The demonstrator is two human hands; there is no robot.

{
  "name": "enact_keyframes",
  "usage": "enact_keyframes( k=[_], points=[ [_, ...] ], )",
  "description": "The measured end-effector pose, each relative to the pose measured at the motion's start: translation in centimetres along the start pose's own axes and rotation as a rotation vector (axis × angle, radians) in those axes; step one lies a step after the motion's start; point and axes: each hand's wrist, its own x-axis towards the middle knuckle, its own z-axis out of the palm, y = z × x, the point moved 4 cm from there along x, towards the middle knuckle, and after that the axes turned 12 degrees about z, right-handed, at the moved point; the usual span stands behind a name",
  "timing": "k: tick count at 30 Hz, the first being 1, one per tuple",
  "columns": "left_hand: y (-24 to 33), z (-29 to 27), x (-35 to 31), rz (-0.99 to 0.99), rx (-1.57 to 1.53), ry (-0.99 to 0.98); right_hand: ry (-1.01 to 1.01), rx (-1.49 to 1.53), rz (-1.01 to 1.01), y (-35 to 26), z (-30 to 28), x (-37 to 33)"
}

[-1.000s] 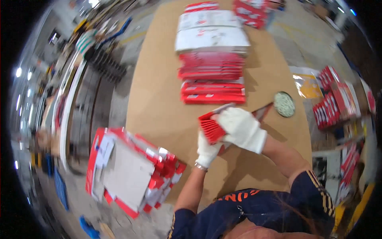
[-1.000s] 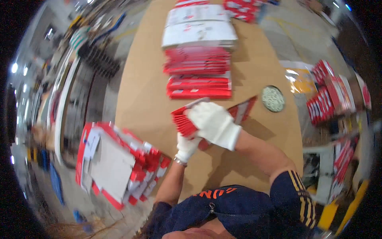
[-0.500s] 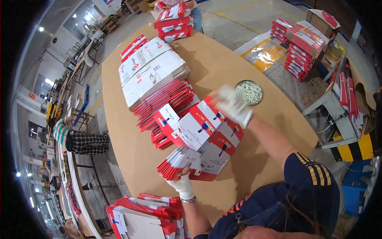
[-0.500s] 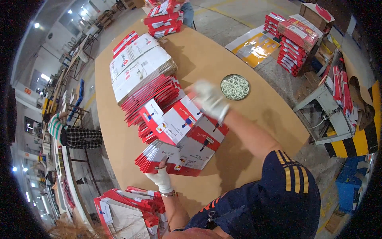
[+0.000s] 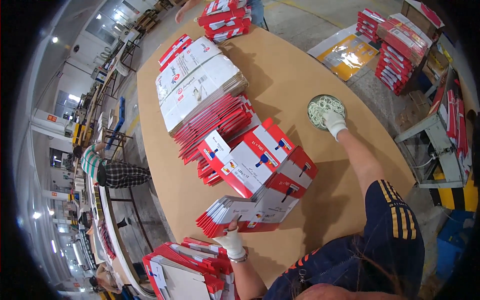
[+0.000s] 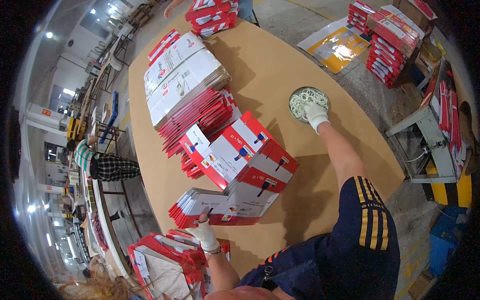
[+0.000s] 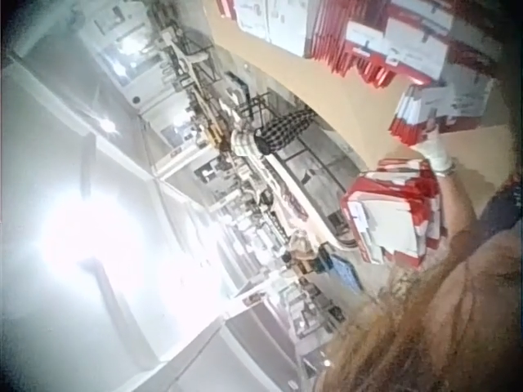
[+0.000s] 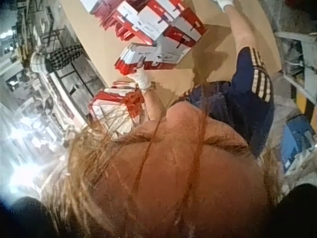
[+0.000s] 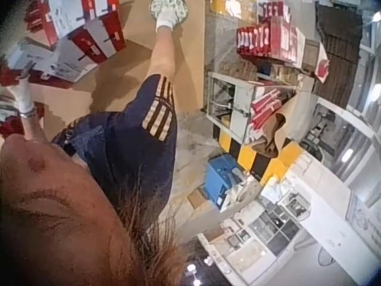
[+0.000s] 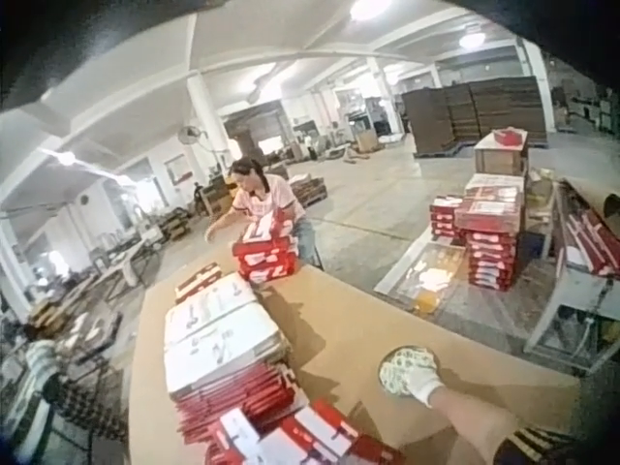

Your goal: Organizing and stacking flat cardboard product boxes on a work table.

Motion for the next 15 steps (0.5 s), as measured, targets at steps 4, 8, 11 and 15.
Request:
enact_keyframes(
  k=[4,8,11,15],
  points=[
    [-0.2,-0.3,0.0,0.069,-0.011,-0.024,-0.018,0.115,0.147,0.0,-1.2,0.0],
    [0.0,0.0,0.1,-0.007,-0.069,-0.023,0.039,0.368,0.2,1.2,-2.3,-0.3],
    [0.8,0.5,0.5,-0.023,-0.092,-0.046,0.249,0.389,0.137,1.4,-3.6,-0.6],
    [1.2,0.4,-0.3,-0.005,-0.151,0.03,0.09,0.888,0.201,1.3,-4.6,-0.9]
  ],
)
